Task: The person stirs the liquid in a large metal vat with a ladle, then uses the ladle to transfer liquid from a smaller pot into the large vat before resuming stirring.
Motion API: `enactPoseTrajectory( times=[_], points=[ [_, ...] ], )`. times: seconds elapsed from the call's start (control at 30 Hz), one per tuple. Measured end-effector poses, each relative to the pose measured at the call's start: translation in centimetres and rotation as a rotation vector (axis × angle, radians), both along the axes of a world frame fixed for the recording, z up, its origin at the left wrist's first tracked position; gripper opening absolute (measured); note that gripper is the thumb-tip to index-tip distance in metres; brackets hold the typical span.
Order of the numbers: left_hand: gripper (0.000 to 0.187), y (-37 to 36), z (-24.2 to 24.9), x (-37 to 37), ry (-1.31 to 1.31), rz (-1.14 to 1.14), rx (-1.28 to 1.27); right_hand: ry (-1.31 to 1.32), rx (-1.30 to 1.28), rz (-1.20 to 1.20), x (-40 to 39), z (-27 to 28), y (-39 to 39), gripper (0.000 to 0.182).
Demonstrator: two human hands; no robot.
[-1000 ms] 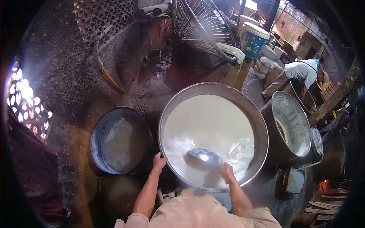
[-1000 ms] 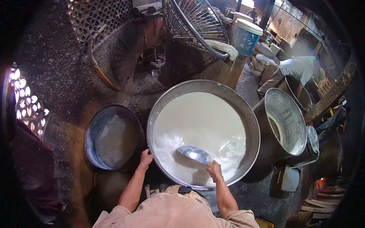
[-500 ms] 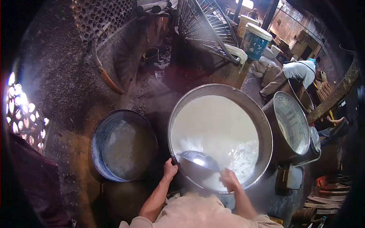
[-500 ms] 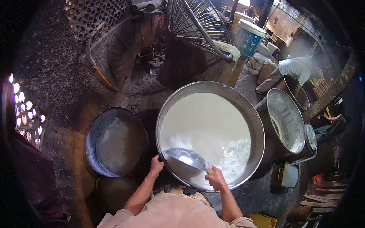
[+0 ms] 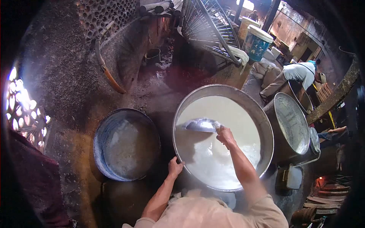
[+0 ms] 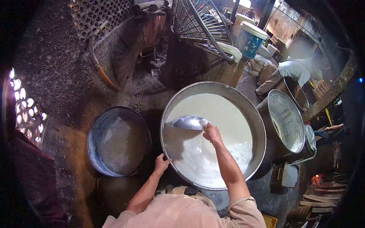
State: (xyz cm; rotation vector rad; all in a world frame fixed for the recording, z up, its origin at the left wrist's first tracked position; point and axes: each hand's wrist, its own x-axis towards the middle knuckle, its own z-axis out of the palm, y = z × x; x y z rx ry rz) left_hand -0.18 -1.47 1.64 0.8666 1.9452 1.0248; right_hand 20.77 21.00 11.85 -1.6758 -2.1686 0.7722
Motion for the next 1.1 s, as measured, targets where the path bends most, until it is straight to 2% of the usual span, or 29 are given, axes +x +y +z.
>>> enactPoseTrajectory(
  times=[0.07, 0.17, 0.4, 0.47, 0.5, 0.57, 0.6, 0.63, 0.7, 0.8, 0.93, 1.0, 1.1],
  points=[
    [0.033, 0.3, -1.6, -0.1, 0.002, -0.004, 0.0, -0.136, -0.19, -0.001, 0.1, -0.2, -0.1, 0.025],
    [0.032, 0.2, -2.5, -0.2, 0.007, 0.011, 0.006, -0.218, -0.173, 0.033, 2.0, -2.7, -1.2, 0.019],
    [0.033, 0.3, -1.4, 0.0, 0.024, 0.023, -0.001, -0.303, -0.285, -0.004, 7.7, -5.5, -5.3, 0.025],
    [0.035, 0.3, -1.7, 0.1, -0.003, 0.032, -0.01, -0.392, -0.196, 0.108, 9.6, -6.0, -6.7, 0.028],
    [0.034, 0.4, -1.7, 0.2, 0.04, 0.05, -0.001, -0.387, -0.275, 0.082, 10.7, -6.1, -7.3, 0.032],
    [0.031, 0.5, -2.0, 0.6, 0.1, 0.089, 0.016, -0.385, -0.294, 0.066, 13.0, -6.7, -8.3, 0.029],
    [0.031, 0.5, -2.1, 0.8, 0.102, 0.084, 0.015, -0.387, -0.31, 0.051, 14.1, -7.1, -8.8, 0.027],
    [0.029, 0.5, -1.5, 0.9, 0.105, 0.105, 0.014, -0.336, -0.394, -0.074, 15.1, -7.3, -9.3, 0.027],
    [0.025, 0.5, -0.4, 1.4, 0.03, 0.16, 0.041, -0.332, -0.371, -0.078, 17.5, -7.7, -10.6, 0.028],
    [0.025, 0.7, -0.9, 1.5, 0.036, 0.174, 0.009, -0.33, -0.394, -0.111, 20.7, -7.0, -11.8, 0.029],
    [0.026, 0.9, -2.3, 1.6, 0.08, 0.206, 0.045, -0.393, -0.228, -0.028, 26.9, -6.9, -12.1, 0.028],
    [0.026, 0.9, -0.9, 2.1, 0.107, 0.211, 0.017, -0.407, -0.24, 0.045, 29.7, -4.9, -11.9, 0.027],
    [0.026, 1.0, -0.6, 2.5, 0.09, 0.247, 0.008, -0.36, -0.304, -0.049, 31.4, 0.0, -11.2, 0.03]
  ],
)
